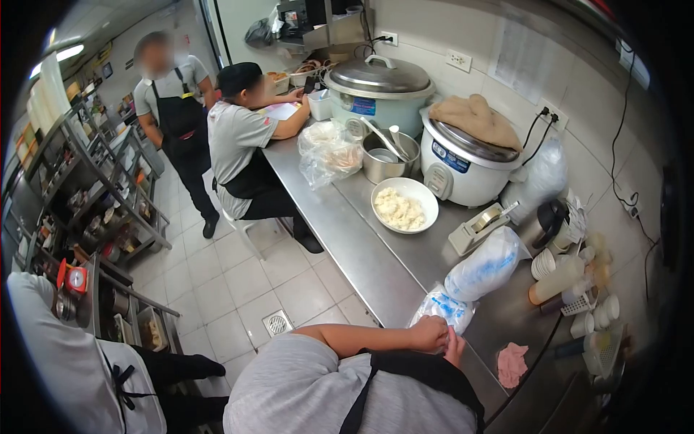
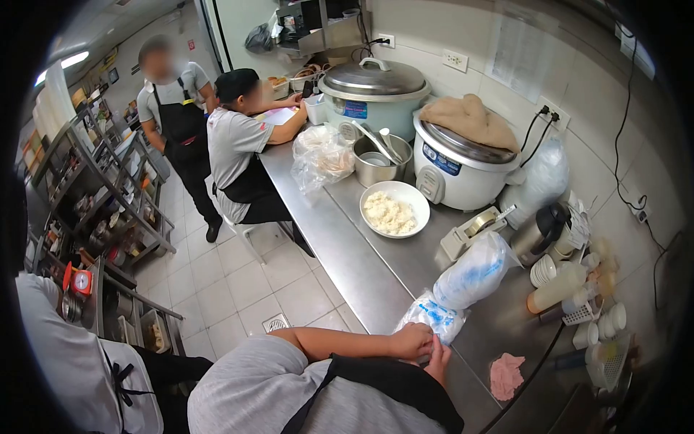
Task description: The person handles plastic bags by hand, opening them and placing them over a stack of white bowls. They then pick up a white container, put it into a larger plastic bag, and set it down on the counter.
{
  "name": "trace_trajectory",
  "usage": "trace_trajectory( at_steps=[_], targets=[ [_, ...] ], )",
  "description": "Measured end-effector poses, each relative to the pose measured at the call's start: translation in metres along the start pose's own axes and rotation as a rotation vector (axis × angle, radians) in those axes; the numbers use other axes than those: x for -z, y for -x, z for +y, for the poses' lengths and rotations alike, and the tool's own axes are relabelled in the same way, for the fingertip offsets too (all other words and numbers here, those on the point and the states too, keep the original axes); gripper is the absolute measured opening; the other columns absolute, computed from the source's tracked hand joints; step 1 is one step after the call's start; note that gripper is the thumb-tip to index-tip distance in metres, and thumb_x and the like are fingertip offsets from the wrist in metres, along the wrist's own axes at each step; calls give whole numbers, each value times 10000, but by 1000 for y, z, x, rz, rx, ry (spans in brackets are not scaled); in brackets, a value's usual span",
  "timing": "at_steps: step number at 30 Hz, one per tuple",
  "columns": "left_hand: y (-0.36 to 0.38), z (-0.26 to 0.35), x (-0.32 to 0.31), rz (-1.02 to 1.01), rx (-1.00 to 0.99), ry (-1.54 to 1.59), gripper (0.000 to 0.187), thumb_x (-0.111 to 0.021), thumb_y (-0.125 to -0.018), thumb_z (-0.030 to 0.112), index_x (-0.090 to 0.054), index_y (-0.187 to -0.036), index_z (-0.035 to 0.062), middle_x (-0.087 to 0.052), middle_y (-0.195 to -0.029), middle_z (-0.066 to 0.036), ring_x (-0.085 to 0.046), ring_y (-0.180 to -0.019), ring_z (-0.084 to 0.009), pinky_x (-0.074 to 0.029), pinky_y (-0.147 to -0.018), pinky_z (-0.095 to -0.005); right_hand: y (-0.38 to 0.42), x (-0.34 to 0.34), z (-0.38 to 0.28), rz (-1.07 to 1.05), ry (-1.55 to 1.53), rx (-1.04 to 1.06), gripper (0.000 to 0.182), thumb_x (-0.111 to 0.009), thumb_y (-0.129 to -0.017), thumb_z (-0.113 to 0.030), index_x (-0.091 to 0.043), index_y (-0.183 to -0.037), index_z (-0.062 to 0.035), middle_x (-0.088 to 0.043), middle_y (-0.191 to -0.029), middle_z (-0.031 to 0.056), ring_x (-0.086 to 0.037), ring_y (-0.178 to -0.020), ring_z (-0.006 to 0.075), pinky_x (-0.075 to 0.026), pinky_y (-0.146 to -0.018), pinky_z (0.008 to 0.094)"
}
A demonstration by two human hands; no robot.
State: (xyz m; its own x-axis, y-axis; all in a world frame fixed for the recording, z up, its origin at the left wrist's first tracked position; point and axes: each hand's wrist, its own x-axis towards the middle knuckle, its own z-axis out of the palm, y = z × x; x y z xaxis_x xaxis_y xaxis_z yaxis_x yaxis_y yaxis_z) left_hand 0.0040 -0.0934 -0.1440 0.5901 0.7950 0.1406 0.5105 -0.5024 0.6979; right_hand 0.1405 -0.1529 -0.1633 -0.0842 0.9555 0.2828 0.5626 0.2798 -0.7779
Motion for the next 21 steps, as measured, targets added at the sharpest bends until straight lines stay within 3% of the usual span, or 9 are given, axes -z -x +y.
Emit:
trace_trajectory(
  at_steps=[2,7,11,13,17,19,21],
  targets=[
    [2,4,8,11,2,32,145,-597,-645,228,-542,-659,95,-516,-785,-70,-487,-833,-257,-365,-679,-410,-7,7,-23,-32,-11,-115,506,-579,-681,-94,-417,-1161,-89,-407,-979,140,-483,-848,262,-412,-701,325],
    [3,7,15,-13,-37,33,132,-589,-653,203,-537,-674,83,-513,-809,-67,-476,-853,-255,-359,-695,-407,0,0,-14,42,76,-110,333,-544,-695,-77,-478,-1021,-60,-421,-956,137,-478,-843,302,-411,-699,347],
    [8,14,15,87,-131,56,107,-590,-655,148,-517,-659,70,-494,-891,-87,-455,-888,-260,-342,-726,-382,1,2,-23,-8,96,-171,255,-554,-684,-90,-476,-922,-37,-410,-962,146,-468,-845,331,-398,-702,376],
    [11,19,14,161,-193,79,98,-588,-647,127,-515,-653,60,-492,-910,-106,-452,-893,-270,-344,-731,-380,-1,-1,-30,59,147,-182,274,-564,-684,-121,-463,-925,-41,-400,-965,153,-466,-846,332,-391,-708,383],
    [7,33,26,114,-298,195,104,-587,-648,118,-512,-660,47,-487,-903,-123,-448,-888,-283,-346,-744,-369,1,-13,-3,242,184,-181,341,-594,-673,-187,-432,-939,-49,-382,-971,162,-465,-849,327,-388,-720,383],
    [5,38,30,100,-384,250,123,-594,-648,128,-508,-672,43,-487,-898,-124,-448,-881,-288,-346,-752,-363,2,-15,3,275,3,-225,362,-602,-671,-204,-424,-947,-53,-382,-972,159,-469,-848,321,-390,-721,379],
    [7,40,33,55,-323,253,138,-597,-650,144,-511,-695,46,-485,-900,-124,-444,-891,-287,-344,-753,-366,3,-17,2,293,-198,-285,374,-609,-665,-210,-421,-949,-56,-379,-975,157,-468,-853,319,-390,-727,374]
  ],
)
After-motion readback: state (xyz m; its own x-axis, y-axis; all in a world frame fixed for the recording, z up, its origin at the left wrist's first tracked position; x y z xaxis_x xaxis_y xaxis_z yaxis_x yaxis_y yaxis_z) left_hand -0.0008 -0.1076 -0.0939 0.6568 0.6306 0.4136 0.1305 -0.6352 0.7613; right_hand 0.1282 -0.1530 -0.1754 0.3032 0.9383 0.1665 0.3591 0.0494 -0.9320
